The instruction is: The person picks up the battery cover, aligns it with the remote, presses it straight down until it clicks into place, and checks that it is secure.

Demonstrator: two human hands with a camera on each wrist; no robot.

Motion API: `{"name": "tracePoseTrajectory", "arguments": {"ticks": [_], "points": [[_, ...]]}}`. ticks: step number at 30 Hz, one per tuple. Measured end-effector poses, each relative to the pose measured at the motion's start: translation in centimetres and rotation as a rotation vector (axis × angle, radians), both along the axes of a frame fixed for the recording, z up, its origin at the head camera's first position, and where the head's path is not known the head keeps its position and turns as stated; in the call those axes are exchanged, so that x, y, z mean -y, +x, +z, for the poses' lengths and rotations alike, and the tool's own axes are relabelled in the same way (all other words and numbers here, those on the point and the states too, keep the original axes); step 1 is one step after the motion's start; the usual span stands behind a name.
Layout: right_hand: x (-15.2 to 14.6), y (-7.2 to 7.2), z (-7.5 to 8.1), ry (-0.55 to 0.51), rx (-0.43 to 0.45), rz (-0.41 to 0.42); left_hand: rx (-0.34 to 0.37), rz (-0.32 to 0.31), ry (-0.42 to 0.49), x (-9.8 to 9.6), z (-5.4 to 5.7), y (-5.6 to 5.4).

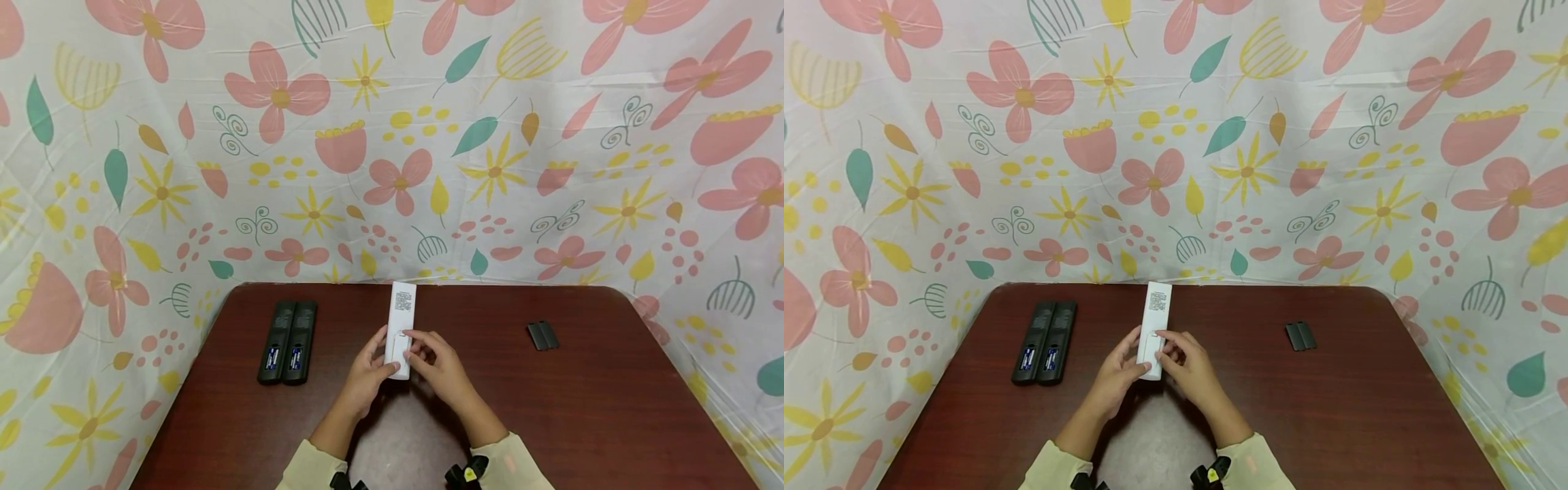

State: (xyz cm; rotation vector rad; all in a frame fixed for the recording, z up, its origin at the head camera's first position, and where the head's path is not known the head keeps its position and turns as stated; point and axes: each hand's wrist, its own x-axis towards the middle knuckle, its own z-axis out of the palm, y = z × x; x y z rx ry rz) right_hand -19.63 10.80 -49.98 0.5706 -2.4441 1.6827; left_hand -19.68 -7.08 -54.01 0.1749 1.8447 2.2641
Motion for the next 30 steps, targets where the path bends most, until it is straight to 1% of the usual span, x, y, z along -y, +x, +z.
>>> {"name": "tracePoseTrajectory", "arguments": {"ticks": [8, 13, 19, 25, 30], "points": [[-0.03, -0.04, -0.04, 0.011, -0.006, -0.007, -0.009, -0.005, 0.007, -0.03, -0.06, -0.12], [-0.03, -0.03, 0.01, 0.013, 0.003, -0.005, -0.003, -0.011, 0.014, 0.00, -0.15, -0.13], [-0.01, 0.02, 0.12, 0.014, 0.010, -0.014, -0.016, -0.015, 0.020, 0.04, -0.25, -0.14], [0.11, 0.00, 0.41, 0.007, 0.059, -0.066, -0.017, -0.008, 0.024, -0.02, -0.17, -0.16], [0.20, 0.01, 0.77, -0.001, 0.117, -0.090, 0.011, 0.001, 0.026, -0.06, -0.13, -0.14]]}}
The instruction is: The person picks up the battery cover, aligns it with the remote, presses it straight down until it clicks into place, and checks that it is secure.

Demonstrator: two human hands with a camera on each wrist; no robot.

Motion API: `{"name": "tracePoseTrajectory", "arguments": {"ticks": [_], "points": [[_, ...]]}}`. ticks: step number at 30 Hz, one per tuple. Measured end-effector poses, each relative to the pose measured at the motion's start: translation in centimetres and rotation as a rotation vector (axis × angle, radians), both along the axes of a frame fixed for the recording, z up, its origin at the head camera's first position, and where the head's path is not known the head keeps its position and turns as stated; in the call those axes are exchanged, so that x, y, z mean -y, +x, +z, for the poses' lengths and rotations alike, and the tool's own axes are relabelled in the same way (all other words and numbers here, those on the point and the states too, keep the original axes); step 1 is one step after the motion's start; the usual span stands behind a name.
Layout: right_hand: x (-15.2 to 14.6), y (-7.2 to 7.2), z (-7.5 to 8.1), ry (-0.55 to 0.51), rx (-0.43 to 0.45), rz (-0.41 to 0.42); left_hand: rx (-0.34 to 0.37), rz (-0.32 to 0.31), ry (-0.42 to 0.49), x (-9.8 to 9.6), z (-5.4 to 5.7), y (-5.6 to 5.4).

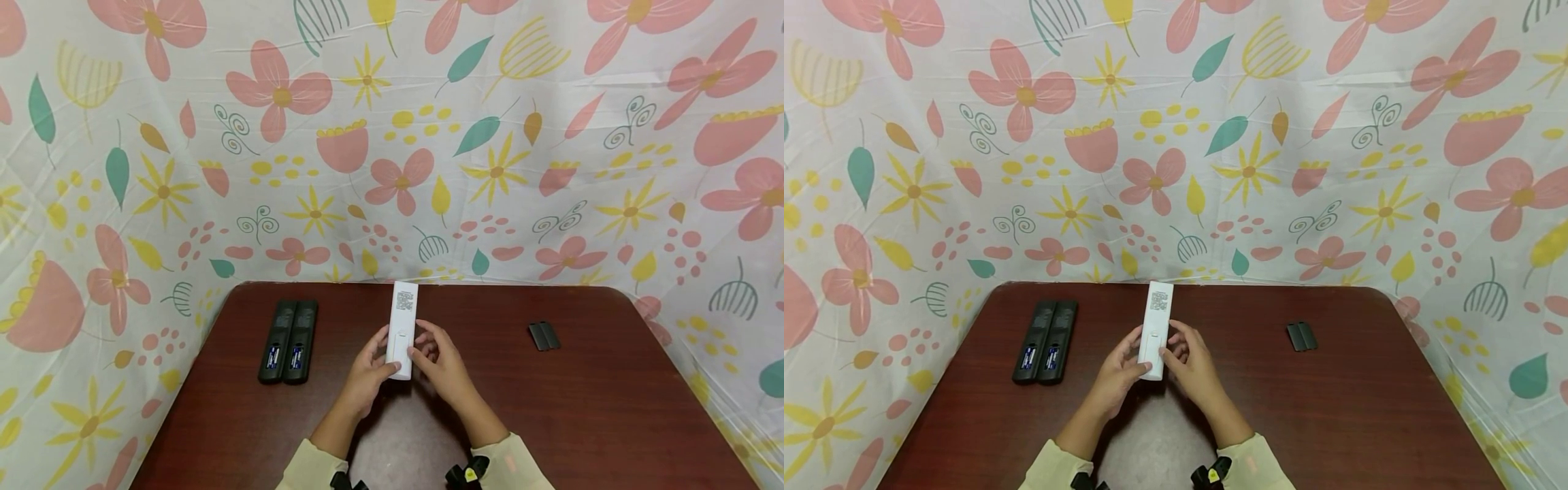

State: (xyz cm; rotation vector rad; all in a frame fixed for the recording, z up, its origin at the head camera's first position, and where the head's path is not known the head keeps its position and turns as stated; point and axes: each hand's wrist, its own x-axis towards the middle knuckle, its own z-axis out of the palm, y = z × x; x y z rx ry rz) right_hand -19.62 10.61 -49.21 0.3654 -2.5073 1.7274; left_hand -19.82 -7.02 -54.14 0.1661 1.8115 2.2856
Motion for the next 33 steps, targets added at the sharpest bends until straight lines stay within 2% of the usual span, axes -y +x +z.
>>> {"name": "tracePoseTrajectory", "arguments": {"ticks": [13, 17, 24, 33], "points": [[-0.1, -0.2, -0.5, -0.066, 0.157, 0.021, 0.020, 0.007, -0.028, -0.1, -0.1, 0.1], [-0.2, -0.7, -1.4, -0.074, 0.188, 0.008, 0.032, 0.009, -0.030, -0.2, -0.1, 0.1], [-0.3, -1.4, -3.7, -0.098, 0.167, -0.008, 0.043, 0.052, -0.048, -0.3, -0.4, 0.0], [-0.3, -1.4, -3.9, -0.122, 0.133, 0.008, 0.058, 0.094, -0.048, -0.6, -0.8, -0.1]]}}
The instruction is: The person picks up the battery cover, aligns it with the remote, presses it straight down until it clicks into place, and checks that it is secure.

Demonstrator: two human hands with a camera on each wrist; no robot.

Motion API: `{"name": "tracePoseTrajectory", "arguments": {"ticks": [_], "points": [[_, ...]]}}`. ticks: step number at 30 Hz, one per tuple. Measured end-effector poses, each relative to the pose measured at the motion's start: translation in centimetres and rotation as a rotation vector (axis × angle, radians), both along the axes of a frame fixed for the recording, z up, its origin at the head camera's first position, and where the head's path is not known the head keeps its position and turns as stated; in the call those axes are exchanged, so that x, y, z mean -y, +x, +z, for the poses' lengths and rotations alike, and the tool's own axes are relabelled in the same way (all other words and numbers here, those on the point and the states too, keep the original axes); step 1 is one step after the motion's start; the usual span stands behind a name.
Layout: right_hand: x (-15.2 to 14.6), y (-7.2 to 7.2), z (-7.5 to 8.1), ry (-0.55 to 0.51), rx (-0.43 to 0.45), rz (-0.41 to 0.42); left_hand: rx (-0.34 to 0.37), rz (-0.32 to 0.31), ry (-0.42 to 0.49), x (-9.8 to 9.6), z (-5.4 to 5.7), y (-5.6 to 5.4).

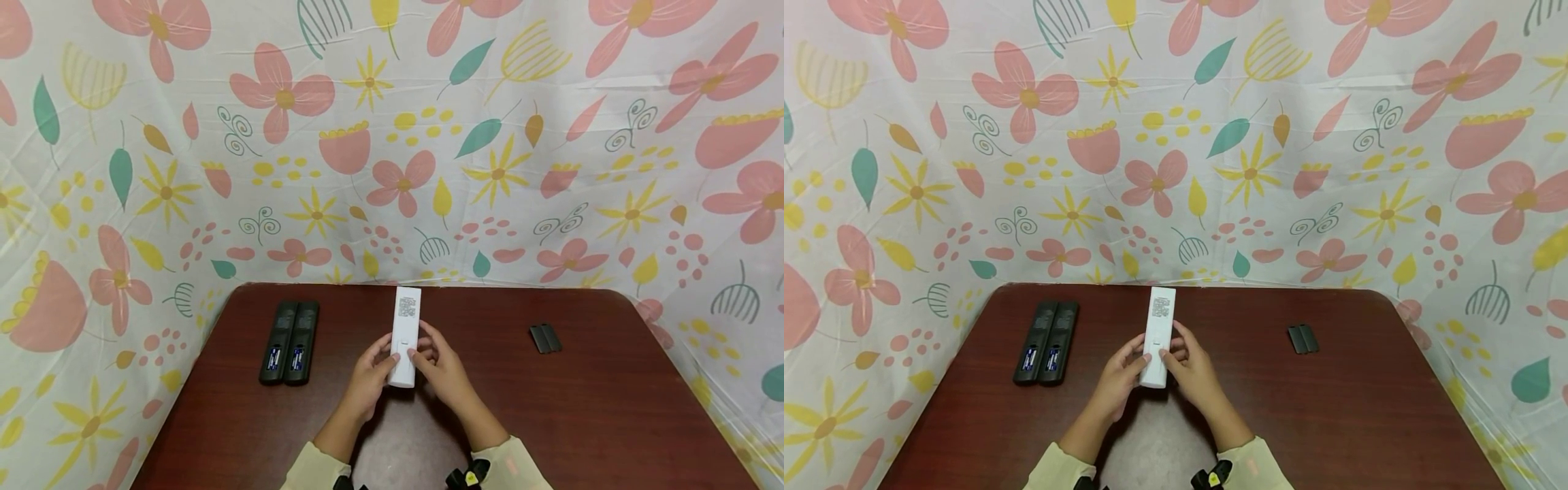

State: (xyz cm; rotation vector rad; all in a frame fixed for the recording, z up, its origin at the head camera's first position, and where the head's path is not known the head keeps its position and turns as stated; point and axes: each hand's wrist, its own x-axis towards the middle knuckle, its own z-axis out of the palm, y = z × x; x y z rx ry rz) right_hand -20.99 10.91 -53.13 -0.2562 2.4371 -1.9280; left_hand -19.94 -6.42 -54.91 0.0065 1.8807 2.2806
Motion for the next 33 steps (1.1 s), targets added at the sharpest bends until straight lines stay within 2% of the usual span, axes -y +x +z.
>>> {"name": "tracePoseTrajectory", "arguments": {"ticks": [4, 11, 14, 33], "points": [[0.2, 0.1, 0.5, 0.014, 0.022, -0.008, -0.003, 0.005, 0.001, 0.0, 0.1, 0.0], [0.5, 1.1, 3.3, 0.032, 0.028, 0.026, -0.016, 0.006, 0.000, 0.1, 0.0, 0.0], [0.4, 1.3, 3.8, 0.033, 0.023, 0.034, -0.022, 0.000, 0.006, 0.0, 0.0, 0.0], [0.4, 1.2, 3.6, 0.026, 0.035, 0.041, 0.001, 0.011, 0.016, -0.1, -0.1, 0.0]]}}
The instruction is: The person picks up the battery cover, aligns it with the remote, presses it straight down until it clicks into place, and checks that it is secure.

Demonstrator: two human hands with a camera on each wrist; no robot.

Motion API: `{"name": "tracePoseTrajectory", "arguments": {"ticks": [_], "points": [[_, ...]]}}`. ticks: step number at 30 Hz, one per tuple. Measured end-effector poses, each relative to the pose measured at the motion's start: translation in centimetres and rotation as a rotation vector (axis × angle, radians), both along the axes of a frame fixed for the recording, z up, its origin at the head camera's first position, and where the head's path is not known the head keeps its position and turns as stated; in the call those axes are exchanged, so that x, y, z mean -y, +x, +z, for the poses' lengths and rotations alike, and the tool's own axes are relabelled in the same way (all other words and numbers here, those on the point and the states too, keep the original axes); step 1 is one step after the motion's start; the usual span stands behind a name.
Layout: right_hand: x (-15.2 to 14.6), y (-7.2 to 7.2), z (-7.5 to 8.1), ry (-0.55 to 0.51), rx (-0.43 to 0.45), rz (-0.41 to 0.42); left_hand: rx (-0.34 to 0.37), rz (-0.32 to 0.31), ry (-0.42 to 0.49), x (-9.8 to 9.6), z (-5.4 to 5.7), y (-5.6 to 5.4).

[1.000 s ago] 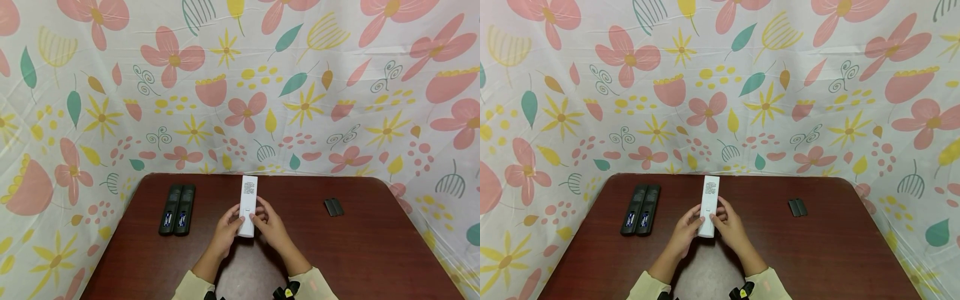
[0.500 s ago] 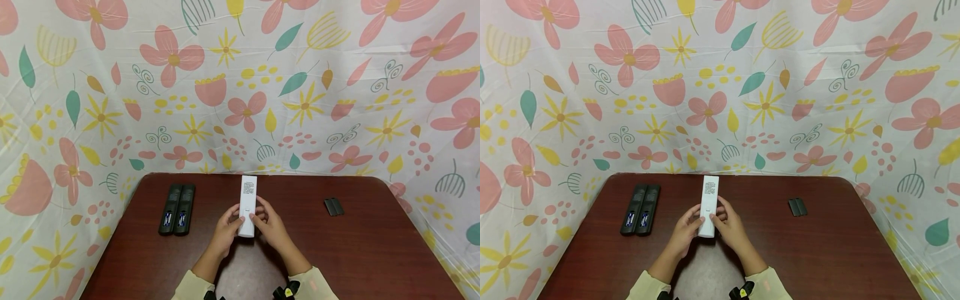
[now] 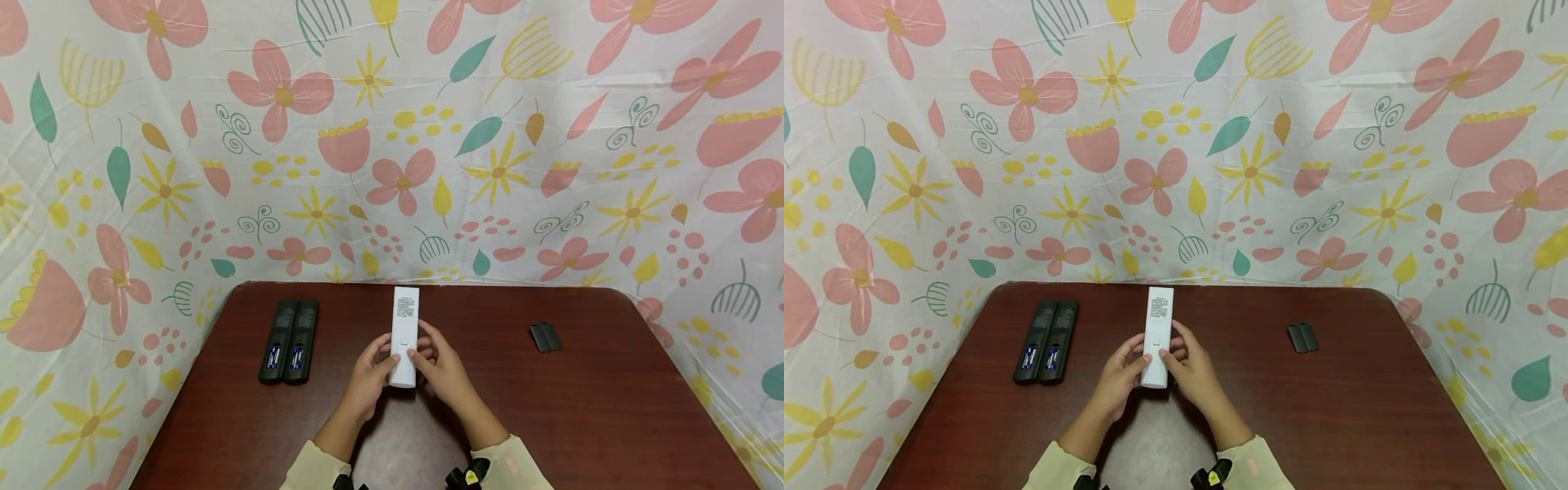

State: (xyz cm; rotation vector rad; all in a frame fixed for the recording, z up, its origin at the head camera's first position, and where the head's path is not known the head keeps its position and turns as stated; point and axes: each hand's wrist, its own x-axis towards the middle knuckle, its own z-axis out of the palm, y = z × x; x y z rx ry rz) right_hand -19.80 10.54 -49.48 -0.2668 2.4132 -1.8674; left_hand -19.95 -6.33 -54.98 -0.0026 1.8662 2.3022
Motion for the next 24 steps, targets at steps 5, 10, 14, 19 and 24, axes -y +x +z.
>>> {"name": "tracePoseTrajectory", "arguments": {"ticks": [5, 10, 14, 19, 24], "points": [[0.1, 0.0, 0.2, -0.002, 0.007, -0.001, 0.000, 0.005, 0.004, 0.0, 0.0, 0.0], [0.1, -0.4, -0.6, 0.001, 0.002, -0.001, -0.001, 0.009, 0.005, -0.1, 0.1, 0.1], [0.0, -1.1, -2.5, -0.005, -0.023, -0.017, -0.002, 0.010, 0.013, -0.1, 0.3, 0.0], [-0.2, -1.5, -3.9, -0.017, -0.051, -0.024, -0.004, 0.012, 0.016, -0.1, 0.3, 0.1], [-0.3, -1.6, -4.1, -0.027, -0.064, -0.018, -0.004, 0.013, 0.022, -0.2, 0.4, 0.2]]}}
